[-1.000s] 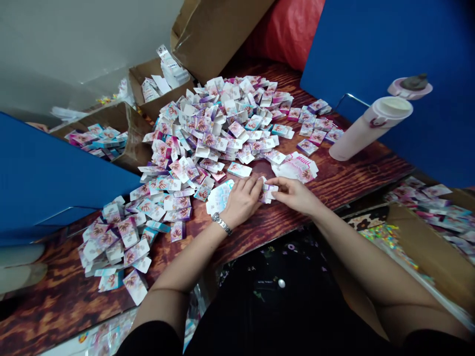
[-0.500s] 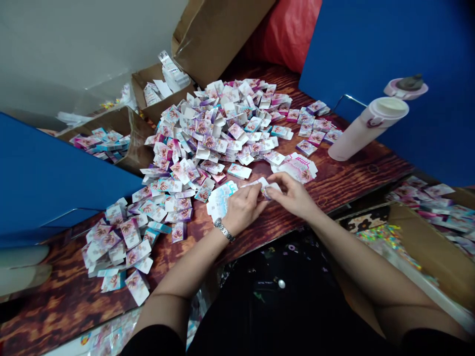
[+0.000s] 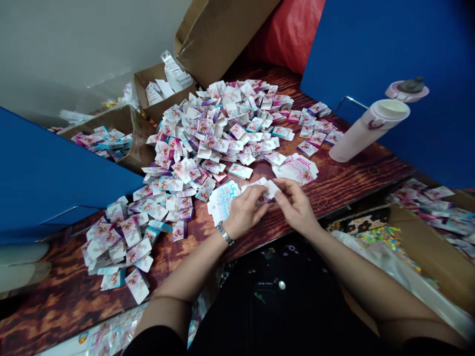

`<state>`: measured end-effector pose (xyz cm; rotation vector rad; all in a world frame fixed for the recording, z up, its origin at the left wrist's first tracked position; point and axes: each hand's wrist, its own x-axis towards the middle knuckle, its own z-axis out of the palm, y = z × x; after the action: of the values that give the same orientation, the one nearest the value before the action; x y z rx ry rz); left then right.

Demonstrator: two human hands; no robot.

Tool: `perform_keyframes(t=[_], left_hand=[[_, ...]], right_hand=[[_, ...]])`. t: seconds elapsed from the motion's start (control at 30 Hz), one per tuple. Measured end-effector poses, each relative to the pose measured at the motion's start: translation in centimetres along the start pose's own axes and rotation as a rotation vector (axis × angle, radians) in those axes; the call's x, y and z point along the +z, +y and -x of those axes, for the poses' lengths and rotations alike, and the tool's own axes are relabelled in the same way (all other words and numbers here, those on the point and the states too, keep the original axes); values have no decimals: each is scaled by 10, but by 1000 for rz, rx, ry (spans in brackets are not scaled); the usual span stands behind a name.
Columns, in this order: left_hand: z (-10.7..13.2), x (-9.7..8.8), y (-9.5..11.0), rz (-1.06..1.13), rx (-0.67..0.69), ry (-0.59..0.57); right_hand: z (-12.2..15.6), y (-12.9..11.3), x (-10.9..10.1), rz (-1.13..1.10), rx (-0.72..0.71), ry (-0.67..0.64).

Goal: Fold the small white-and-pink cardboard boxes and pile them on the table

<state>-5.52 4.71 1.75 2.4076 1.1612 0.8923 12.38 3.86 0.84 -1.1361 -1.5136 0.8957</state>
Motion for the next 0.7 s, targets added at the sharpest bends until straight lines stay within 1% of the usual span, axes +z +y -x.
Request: perform_keyframes(t=[0.07,0.17,0.23,0.3,0.37,0.4,0.5,0.57,0.7], left_hand=[[0,-1,1,-44,8,-18],[1,0,4,-76,0,-24],[2,1,5,-81,-19,-4],[3,4,4,-92,-48,14],[4,7,3,-117,-65,20],[5,8,3,-134,-60,18],[6,10,3,-208,-33,14],[6,10,5,-253,-37,15],[5,10,8,-271,-31,4]], right_hand=[[-4,1,3,-171,125,25],[-11,0,6,-370,236,-28],[-14,-1,6,-415,264,-38],[-15,-4,5,-357,256,-19],[-13,-7,4,-187,193,-10],[-11,-9,3,-69,130,-12],[-3,-15,4,257,-119,-3],[3,-17,7,363,-226,32],[13,-14,16,429,-297,99]])
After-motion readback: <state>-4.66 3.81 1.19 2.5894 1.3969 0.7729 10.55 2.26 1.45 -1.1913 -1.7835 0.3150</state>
